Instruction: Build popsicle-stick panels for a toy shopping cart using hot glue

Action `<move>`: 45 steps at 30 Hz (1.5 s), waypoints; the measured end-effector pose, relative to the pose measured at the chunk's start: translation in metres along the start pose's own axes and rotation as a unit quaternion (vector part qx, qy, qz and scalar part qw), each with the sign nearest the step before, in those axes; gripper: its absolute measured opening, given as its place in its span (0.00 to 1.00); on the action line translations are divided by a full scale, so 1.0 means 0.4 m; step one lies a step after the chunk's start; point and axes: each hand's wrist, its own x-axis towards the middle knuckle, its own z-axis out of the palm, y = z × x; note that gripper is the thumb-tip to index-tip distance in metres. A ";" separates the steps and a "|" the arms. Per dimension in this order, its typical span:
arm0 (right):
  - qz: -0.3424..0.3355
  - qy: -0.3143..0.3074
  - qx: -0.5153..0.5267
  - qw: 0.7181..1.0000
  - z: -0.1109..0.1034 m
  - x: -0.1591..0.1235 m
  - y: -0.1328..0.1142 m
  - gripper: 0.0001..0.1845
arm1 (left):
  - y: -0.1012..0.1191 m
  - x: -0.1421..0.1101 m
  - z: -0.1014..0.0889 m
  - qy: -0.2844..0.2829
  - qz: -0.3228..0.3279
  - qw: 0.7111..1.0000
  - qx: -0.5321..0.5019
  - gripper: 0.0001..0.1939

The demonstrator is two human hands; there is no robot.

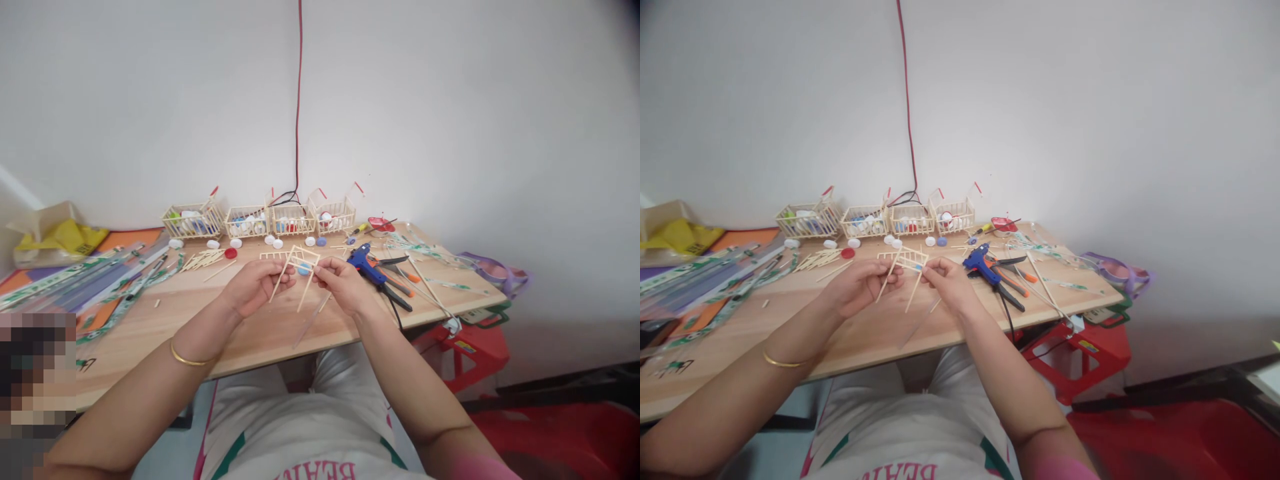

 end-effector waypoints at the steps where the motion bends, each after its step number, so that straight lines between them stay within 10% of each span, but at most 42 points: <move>1: 0.000 0.006 0.007 1.000 -0.001 0.002 0.002 0.13 | 0.001 0.000 0.000 0.008 -0.003 1.000 -0.008 0.05; 10: 0.004 0.033 0.076 0.997 -0.015 0.011 0.003 0.12 | 0.000 0.000 -0.006 0.040 -0.034 0.999 -0.002 0.08; 24: 0.071 0.061 0.223 0.970 -0.021 0.011 0.010 0.16 | 0.038 0.025 -0.058 0.165 0.264 0.950 0.017 0.10; 37: 0.097 0.060 0.275 0.955 0.018 -0.019 0.013 0.18 | 0.038 0.012 -0.053 0.174 0.260 0.943 0.109 0.13; 45: 0.139 0.020 0.252 0.957 0.063 -0.035 0.036 0.16 | 0.045 0.001 -0.033 0.082 0.215 0.972 0.047 0.19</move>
